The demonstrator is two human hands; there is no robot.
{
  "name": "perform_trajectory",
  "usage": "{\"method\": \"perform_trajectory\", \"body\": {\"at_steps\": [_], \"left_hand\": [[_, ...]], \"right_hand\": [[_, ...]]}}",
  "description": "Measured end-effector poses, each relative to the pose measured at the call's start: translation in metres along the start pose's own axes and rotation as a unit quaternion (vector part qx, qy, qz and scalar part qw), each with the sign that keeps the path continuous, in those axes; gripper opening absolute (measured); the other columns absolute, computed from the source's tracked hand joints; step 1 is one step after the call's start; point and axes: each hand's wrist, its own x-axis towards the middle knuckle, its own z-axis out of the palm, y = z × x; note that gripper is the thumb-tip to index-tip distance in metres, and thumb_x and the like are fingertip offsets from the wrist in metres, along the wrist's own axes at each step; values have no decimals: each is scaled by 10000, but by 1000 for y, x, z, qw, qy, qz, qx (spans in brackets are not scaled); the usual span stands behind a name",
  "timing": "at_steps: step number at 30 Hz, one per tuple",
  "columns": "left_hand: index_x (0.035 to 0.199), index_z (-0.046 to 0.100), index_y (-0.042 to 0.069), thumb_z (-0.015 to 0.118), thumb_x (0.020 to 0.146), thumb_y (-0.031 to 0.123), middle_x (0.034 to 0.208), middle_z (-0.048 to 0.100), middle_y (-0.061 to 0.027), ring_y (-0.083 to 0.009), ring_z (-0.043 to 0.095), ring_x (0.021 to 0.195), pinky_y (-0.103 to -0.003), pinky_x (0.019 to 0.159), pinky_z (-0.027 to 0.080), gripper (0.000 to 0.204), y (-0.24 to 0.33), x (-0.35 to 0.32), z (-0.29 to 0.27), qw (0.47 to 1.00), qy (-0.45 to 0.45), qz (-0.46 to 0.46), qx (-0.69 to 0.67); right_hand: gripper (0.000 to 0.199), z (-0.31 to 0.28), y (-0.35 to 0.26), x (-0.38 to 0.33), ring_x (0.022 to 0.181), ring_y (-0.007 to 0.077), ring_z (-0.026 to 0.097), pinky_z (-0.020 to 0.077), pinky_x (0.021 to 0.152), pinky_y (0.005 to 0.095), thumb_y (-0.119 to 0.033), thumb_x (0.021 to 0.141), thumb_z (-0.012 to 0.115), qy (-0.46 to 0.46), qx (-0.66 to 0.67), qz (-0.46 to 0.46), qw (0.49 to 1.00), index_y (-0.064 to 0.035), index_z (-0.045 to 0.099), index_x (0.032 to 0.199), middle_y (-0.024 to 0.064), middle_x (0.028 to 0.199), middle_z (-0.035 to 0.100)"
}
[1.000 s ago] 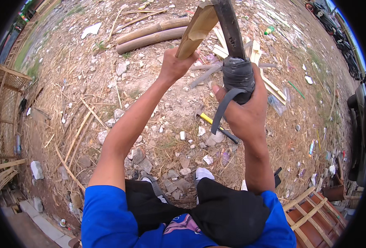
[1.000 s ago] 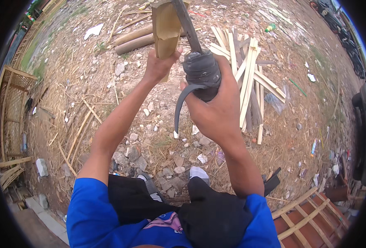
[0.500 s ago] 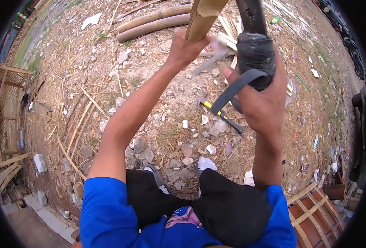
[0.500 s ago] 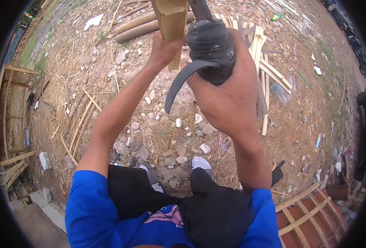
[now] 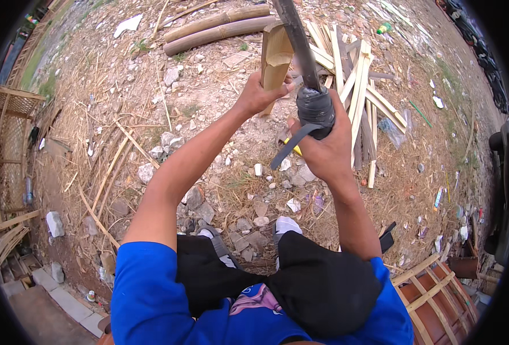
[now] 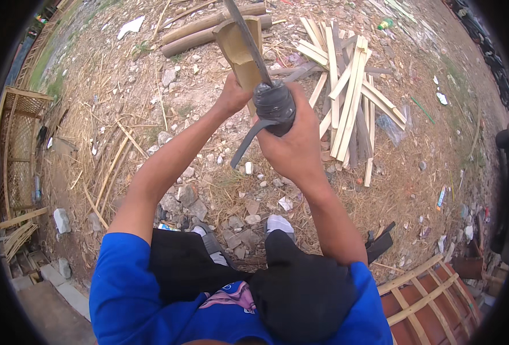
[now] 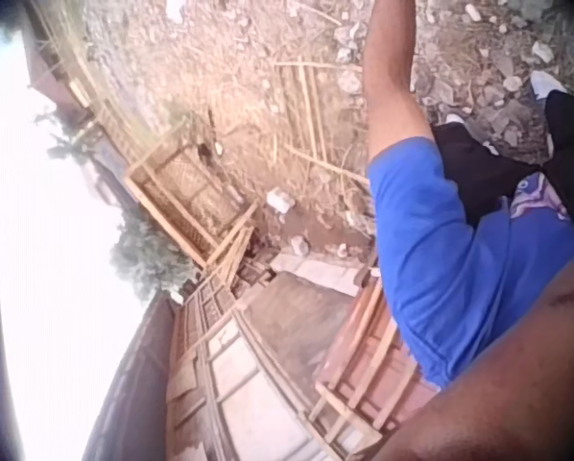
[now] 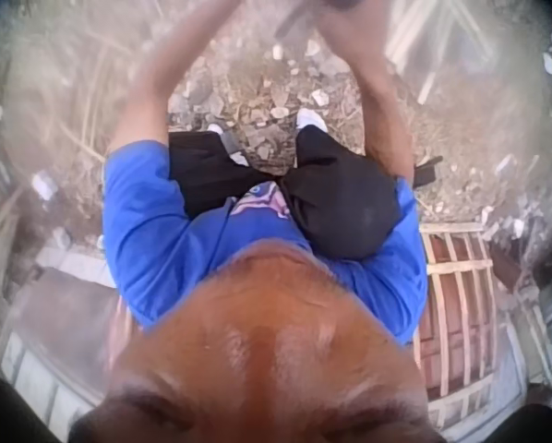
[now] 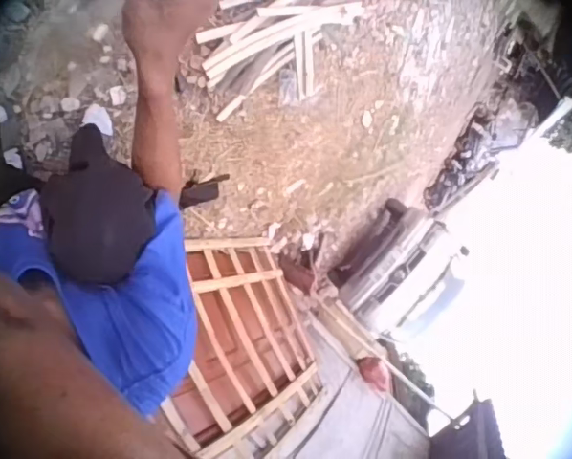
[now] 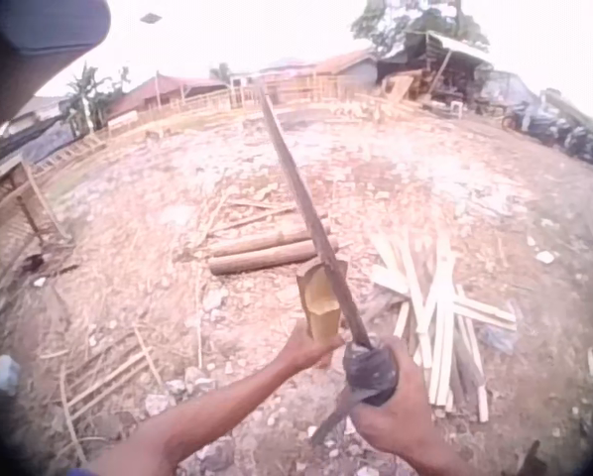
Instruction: The person splits bamboo pieces by striking a knife with a hammer, pulls the split bamboo apart by hand, and further splits and shaves the bamboo strips using the knife.
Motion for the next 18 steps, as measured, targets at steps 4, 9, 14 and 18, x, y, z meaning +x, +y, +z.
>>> {"method": "perform_trajectory", "body": {"at_steps": [4, 9, 14, 18], "left_hand": [[934, 659, 25, 758, 805, 280, 806, 639, -15, -91, 573, 745, -287, 667, 464, 303, 9, 16, 6, 998, 37, 37, -36], [928, 657, 28, 730, 837, 320, 753, 634, -14, -84, 571, 699, -275, 620, 457, 315, 75, 42, 2, 994, 51, 94, 30], [1021, 650, 24, 755, 805, 333, 927, 663, -86, -146, 619, 883, -310, 787, 487, 391, 67, 29, -3, 998, 9, 25, 51], [1406, 377, 28, 801, 728, 409, 1290, 527, -184, -284, 495, 1233, -403, 1039, 389, 885, -22, 0, -31, 997, 6, 34, 63]], "right_hand": [[351, -1, -7, 5, 791, 96, 603, 493, 708, 259, -53, 781, 687, 9, 1, -21, 1000, -8, 528, 1090, 55, 891, 631], [370, -21, -56, 13, 818, 98, 616, 505, 723, 256, -19, 788, 707, 21, 17, -75, 997, -1, 544, 1120, 44, 909, 637], [334, -20, -36, 15, 813, 94, 619, 506, 733, 252, -2, 785, 683, 28, -24, -60, 998, -11, 556, 1094, 48, 888, 639], [326, -2, 16, 13, 716, 76, 539, 446, 664, 241, -57, 765, 706, -1, -4, -52, 999, -8, 543, 1043, 21, 816, 599]]}}
